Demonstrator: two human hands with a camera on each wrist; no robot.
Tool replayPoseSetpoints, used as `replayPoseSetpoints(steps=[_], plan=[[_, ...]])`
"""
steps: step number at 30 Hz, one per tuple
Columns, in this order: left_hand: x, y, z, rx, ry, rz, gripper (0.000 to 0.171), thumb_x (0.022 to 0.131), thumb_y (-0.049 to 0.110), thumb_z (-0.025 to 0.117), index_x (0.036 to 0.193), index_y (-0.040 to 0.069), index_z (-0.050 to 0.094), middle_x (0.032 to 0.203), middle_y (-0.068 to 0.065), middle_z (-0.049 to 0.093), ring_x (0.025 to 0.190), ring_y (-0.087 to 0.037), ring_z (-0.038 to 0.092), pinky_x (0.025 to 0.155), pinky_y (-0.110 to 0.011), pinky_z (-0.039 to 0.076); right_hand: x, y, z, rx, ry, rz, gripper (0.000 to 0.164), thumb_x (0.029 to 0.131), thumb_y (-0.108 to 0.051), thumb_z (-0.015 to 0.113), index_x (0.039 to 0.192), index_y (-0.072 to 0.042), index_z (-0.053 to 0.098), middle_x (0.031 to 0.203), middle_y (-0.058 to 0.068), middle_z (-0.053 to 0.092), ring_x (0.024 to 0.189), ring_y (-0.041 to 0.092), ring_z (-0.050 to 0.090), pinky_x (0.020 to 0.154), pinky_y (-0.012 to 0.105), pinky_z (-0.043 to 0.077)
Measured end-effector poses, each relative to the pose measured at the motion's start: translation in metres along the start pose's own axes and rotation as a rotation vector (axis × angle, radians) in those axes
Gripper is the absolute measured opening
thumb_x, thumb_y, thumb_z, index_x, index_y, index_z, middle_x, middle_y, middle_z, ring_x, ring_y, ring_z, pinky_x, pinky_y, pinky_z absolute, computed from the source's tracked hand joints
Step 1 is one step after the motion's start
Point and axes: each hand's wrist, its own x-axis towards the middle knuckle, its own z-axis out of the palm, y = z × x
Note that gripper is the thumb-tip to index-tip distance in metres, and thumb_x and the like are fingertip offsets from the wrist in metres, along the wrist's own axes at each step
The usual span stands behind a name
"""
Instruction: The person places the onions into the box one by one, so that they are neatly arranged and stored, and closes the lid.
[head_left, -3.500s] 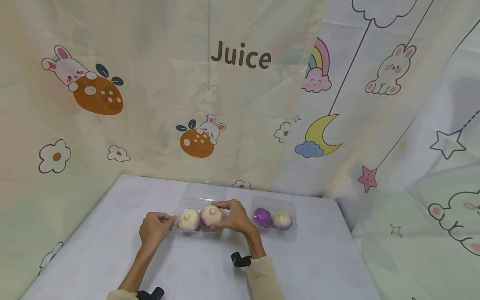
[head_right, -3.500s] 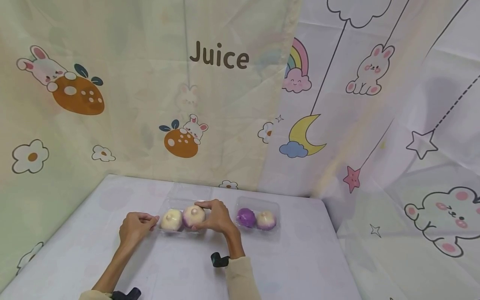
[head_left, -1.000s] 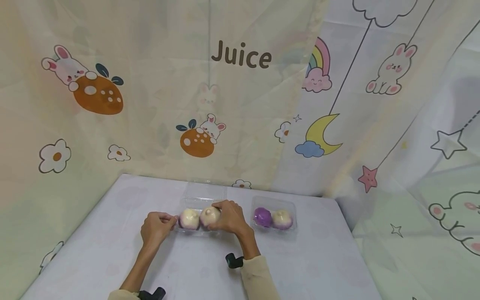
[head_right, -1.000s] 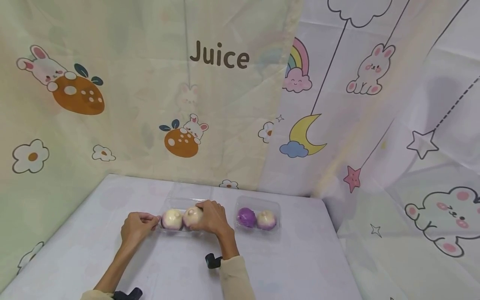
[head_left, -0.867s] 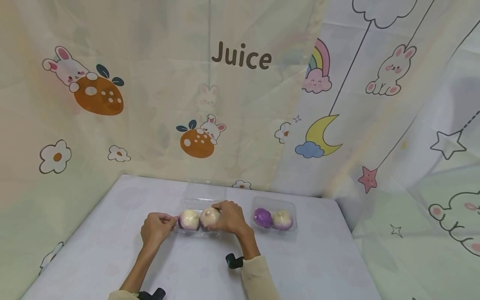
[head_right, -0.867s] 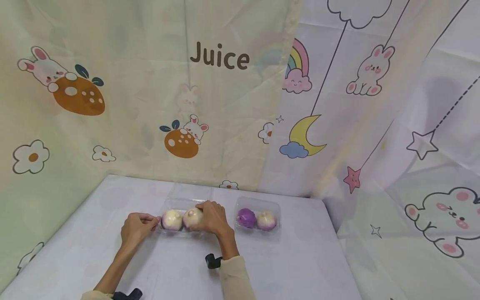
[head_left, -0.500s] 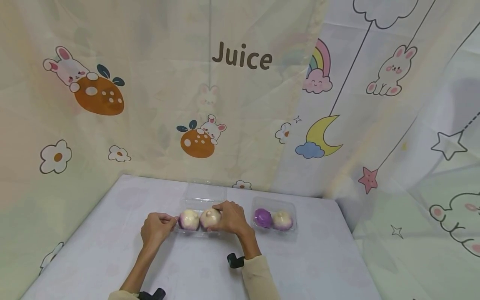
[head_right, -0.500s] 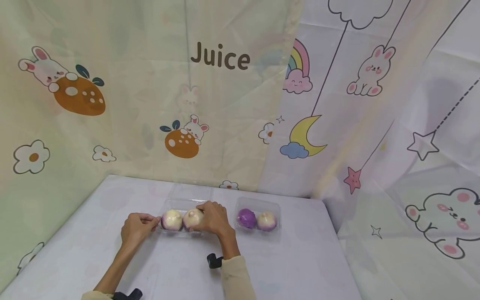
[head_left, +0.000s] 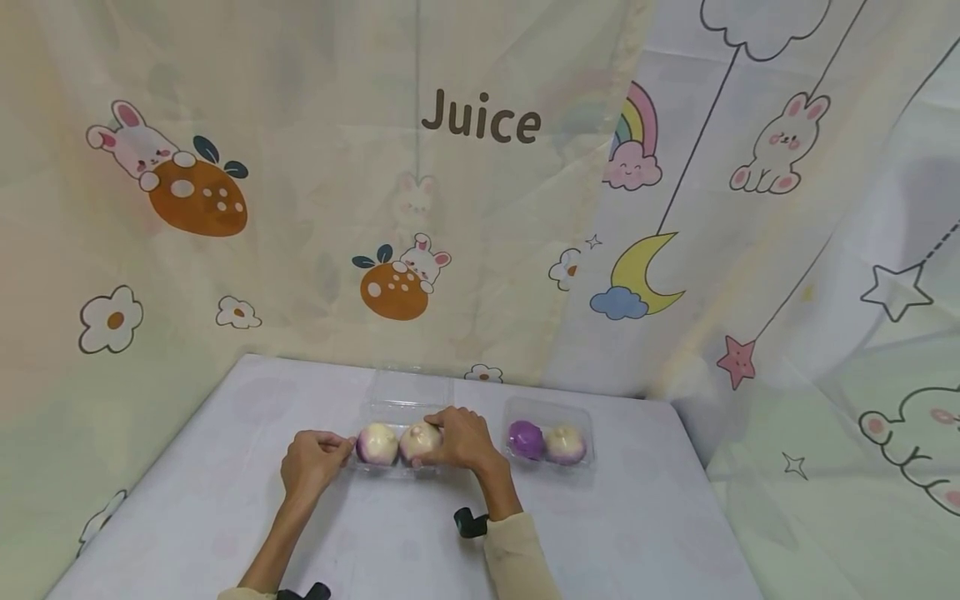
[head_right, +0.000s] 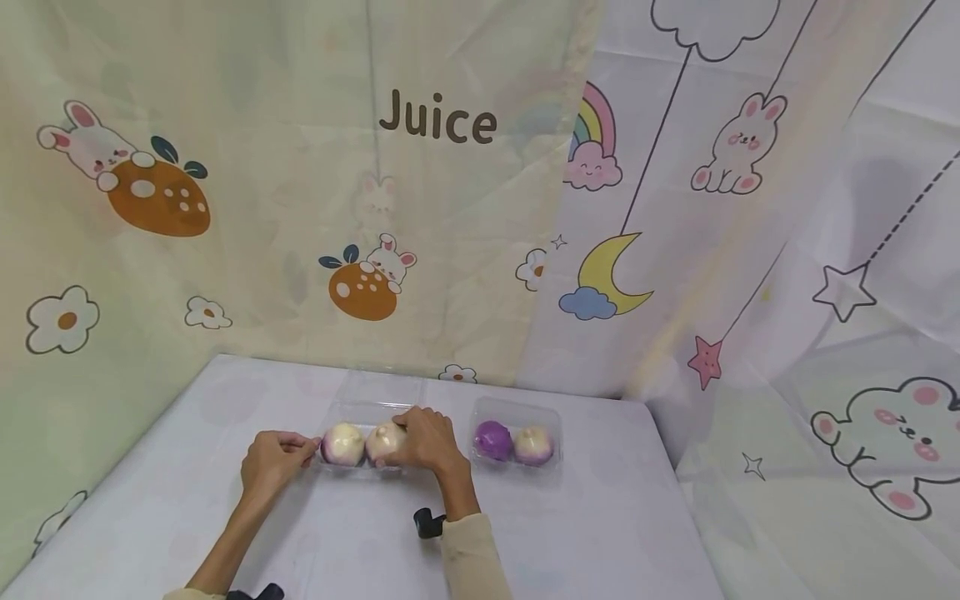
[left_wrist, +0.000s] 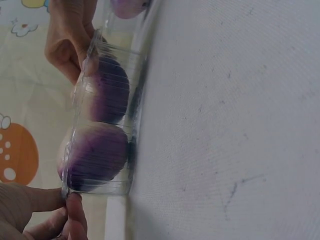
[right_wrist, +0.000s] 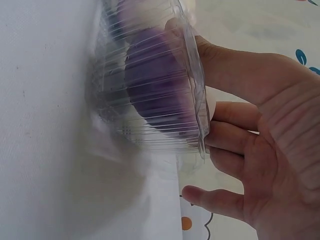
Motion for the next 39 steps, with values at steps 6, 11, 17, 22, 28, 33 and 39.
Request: replayPoseSetpoints(steps=[6, 11, 17, 22, 28, 33, 39], plan=[[0.000, -0.001, 0.002, 0.005, 0.015, -0.011, 0.023, 0.094, 0.025, 0.082, 0.083, 0.005, 0.083, 0.067, 0.000, 0.077, 0.057, -0.010, 0.063, 0.057, -0.030, 0.044, -0.002, 0.002, 0.002, -0.010, -0.002, -0.002, 0.080, 0.071, -0.055, 0.101, 0.137, -0.018, 0.078, 0.132, 0.002, 0.080, 0.105, 0.029, 0.078, 0.069, 0.030, 0.052], [-0.003, -0.003, 0.003, 0.004, 0.004, -0.014, 0.024, 0.094, 0.026, 0.082, 0.083, 0.005, 0.083, 0.067, 0.000, 0.077, 0.057, -0.011, 0.063, 0.056, -0.030, 0.045, -0.004, 0.003, 0.003, 0.000, 0.003, 0.005, 0.083, 0.070, -0.056, 0.101, 0.139, -0.017, 0.076, 0.136, 0.003, 0.079, 0.113, 0.032, 0.077, 0.077, 0.036, 0.059], [-0.005, -0.004, 0.003, 0.006, -0.002, -0.010, 0.024, 0.094, 0.026, 0.082, 0.082, 0.005, 0.083, 0.067, 0.000, 0.077, 0.057, -0.011, 0.062, 0.055, -0.031, 0.044, -0.005, 0.008, 0.004, 0.101, 0.023, -0.010, 0.085, 0.071, -0.055, 0.101, 0.139, -0.012, 0.075, 0.136, 0.003, 0.078, 0.120, 0.028, 0.075, 0.088, 0.040, 0.063], [-0.004, -0.004, 0.003, 0.007, 0.001, -0.002, 0.024, 0.094, 0.026, 0.082, 0.082, 0.005, 0.083, 0.067, -0.001, 0.077, 0.057, -0.011, 0.063, 0.056, -0.031, 0.045, -0.002, 0.015, 0.004, 0.303, 0.101, -0.056, 0.078, 0.078, -0.041, 0.099, 0.142, -0.005, 0.072, 0.138, 0.009, 0.077, 0.125, 0.032, 0.076, 0.103, 0.049, 0.065], [-0.001, -0.005, 0.002, 0.006, -0.007, 0.004, 0.023, 0.095, 0.024, 0.082, 0.084, 0.004, 0.083, 0.068, -0.002, 0.078, 0.058, -0.010, 0.064, 0.056, -0.031, 0.046, 0.001, 0.018, 0.005, 0.588, 0.290, -0.056, 0.065, 0.091, -0.025, 0.090, 0.144, 0.004, 0.066, 0.135, 0.026, 0.074, 0.122, 0.044, 0.076, 0.105, 0.055, 0.064], [0.000, -0.003, 0.002, 0.008, -0.014, 0.013, 0.023, 0.095, 0.024, 0.082, 0.083, 0.005, 0.083, 0.067, -0.001, 0.078, 0.058, -0.011, 0.064, 0.057, -0.030, 0.045, 0.004, 0.017, 0.003, 0.684, 0.426, 0.026, 0.066, 0.097, -0.025, 0.084, 0.147, 0.010, 0.060, 0.140, 0.031, 0.069, 0.129, 0.047, 0.071, 0.109, 0.053, 0.060], [0.001, 0.001, 0.000, 0.011, -0.016, 0.009, 0.023, 0.096, 0.023, 0.082, 0.084, 0.004, 0.083, 0.068, -0.002, 0.078, 0.058, -0.011, 0.063, 0.057, -0.030, 0.045, 0.007, 0.014, 0.002, 0.752, 0.458, 0.186, 0.071, 0.103, -0.027, 0.076, 0.153, 0.015, 0.049, 0.153, 0.034, 0.057, 0.143, 0.046, 0.061, 0.118, 0.051, 0.054]])
